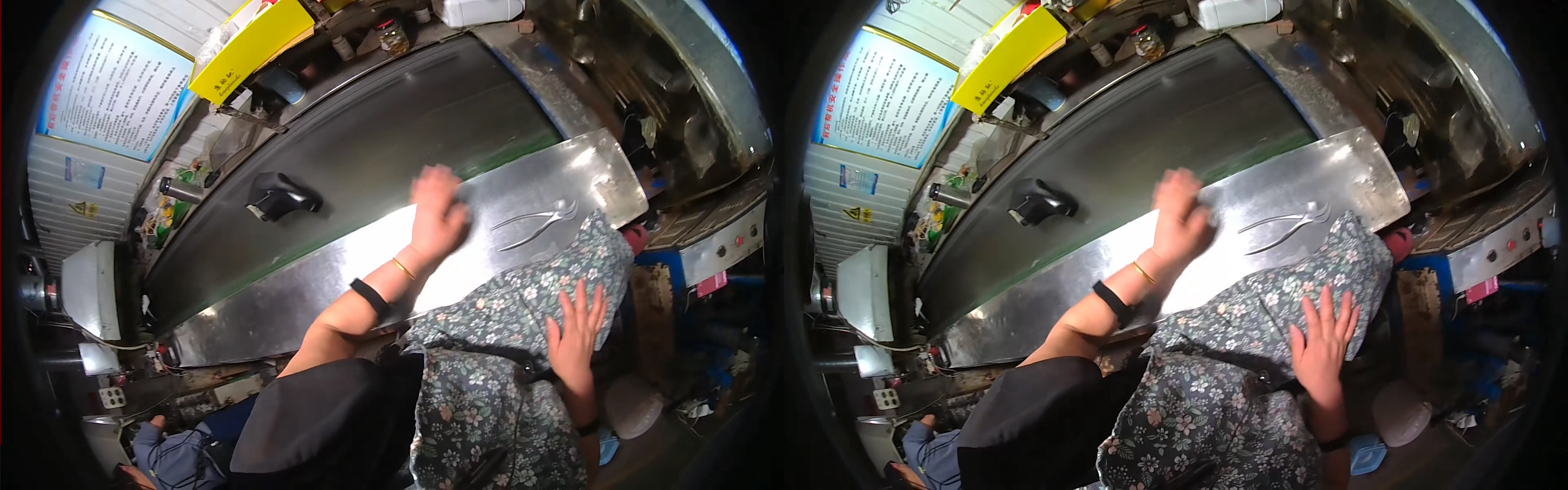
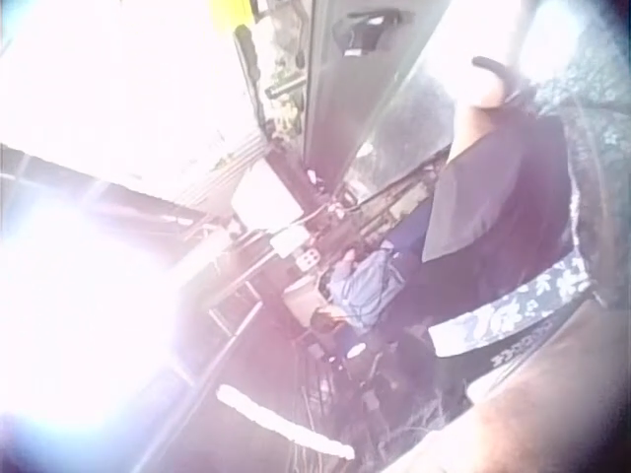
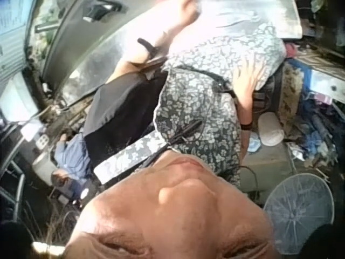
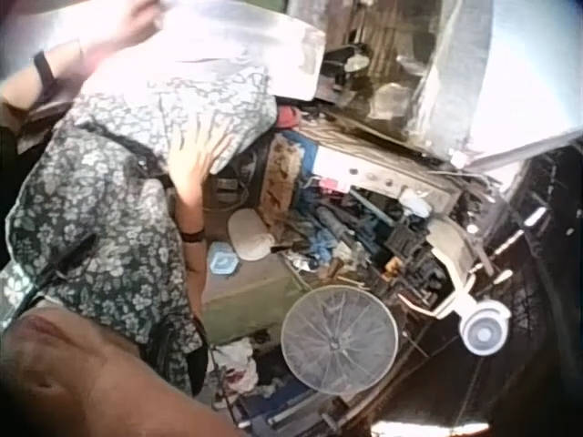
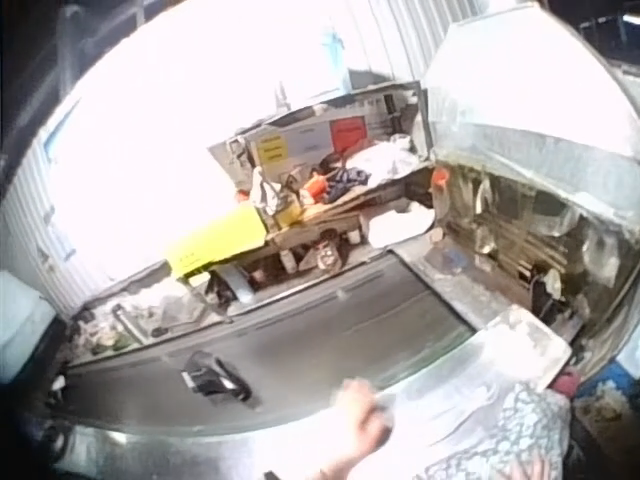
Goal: Picking up shoes from a conveyor belt, loading them into a processing machine, and removing them after a cycle.
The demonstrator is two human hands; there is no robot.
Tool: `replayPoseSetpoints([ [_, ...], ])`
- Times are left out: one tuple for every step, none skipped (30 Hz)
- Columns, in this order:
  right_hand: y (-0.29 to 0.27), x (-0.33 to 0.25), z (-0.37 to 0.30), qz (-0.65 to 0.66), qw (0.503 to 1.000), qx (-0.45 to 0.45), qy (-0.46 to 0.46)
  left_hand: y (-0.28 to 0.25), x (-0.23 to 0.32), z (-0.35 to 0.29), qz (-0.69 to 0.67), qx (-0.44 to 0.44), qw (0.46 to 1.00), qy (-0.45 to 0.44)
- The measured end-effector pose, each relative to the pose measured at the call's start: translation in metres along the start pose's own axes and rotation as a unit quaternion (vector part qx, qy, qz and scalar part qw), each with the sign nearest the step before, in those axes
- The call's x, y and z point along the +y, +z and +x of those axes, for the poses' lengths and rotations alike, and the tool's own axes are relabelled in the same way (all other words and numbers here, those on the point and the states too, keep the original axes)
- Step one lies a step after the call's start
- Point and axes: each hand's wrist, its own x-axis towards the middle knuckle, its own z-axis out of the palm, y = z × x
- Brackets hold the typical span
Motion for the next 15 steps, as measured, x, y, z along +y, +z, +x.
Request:
replayPoseSetpoints([
  [-0.002, -0.003, 0.001, -0.009, 1.0, 0.009, 0.01, -0.023, -0.026, 0.006, 0.131, 0.035, 0.99, -0.028],
  [-0.001, -0.004, 0.003, -0.02, 0.999, 0.02, 0.02, -0.045, -0.056, 0.005, 0.195, 0.073, 0.974, -0.086],
  [0.001, -0.006, 0.002, -0.04, 0.998, 0.031, 0.029, -0.071, -0.093, 0.007, 0.35, 0.1, 0.924, -0.12],
  [0.001, -0.006, 0.001, -0.041, 0.998, 0.03, 0.045, -0.093, -0.128, 0.011, 0.38, 0.114, 0.894, -0.209],
  [0.001, -0.006, 0.0, -0.046, 0.997, 0.033, 0.045, -0.107, -0.16, 0.007, 0.361, 0.167, 0.858, -0.326],
  [0.001, -0.009, 0.001, -0.042, 0.998, 0.037, 0.032, -0.131, -0.201, -0.007, 0.282, 0.174, 0.805, -0.493],
  [-0.003, -0.011, 0.005, -0.041, 0.998, 0.042, 0.021, -0.139, -0.236, -0.017, 0.206, 0.222, 0.725, -0.618],
  [-0.008, -0.014, 0.018, 0.006, 0.998, 0.06, -0.019, -0.209, -0.312, -0.064, -0.208, 0.34, 0.785, -0.474],
  [-0.003, -0.011, 0.013, -0.01, 0.999, 0.049, -0.006, -0.164, -0.308, -0.055, -0.137, 0.309, 0.776, -0.532],
  [-0.005, -0.008, 0.01, -0.016, 0.999, 0.049, -0.007, -0.142, -0.299, -0.045, -0.057, 0.29, 0.765, -0.573],
  [-0.007, -0.01, 0.008, -0.015, 0.999, 0.051, 0.006, -0.136, -0.291, -0.041, -0.062, 0.28, 0.768, -0.572],
  [-0.011, -0.01, 0.009, -0.01, 0.998, 0.06, -0.005, -0.157, -0.295, -0.049, -0.091, 0.249, 0.782, -0.564],
  [-0.011, -0.011, 0.008, -0.003, 0.998, 0.055, 0.001, -0.159, -0.284, -0.046, -0.126, 0.201, 0.796, -0.556],
  [-0.012, -0.011, 0.009, 0.005, 0.999, 0.051, 0.004, -0.17, -0.272, -0.05, -0.21, 0.117, 0.798, -0.552],
  [-0.013, -0.009, 0.005, 0.011, 0.998, 0.053, 0.016, -0.174, -0.237, -0.049, -0.291, 0.013, 0.789, -0.541],
])
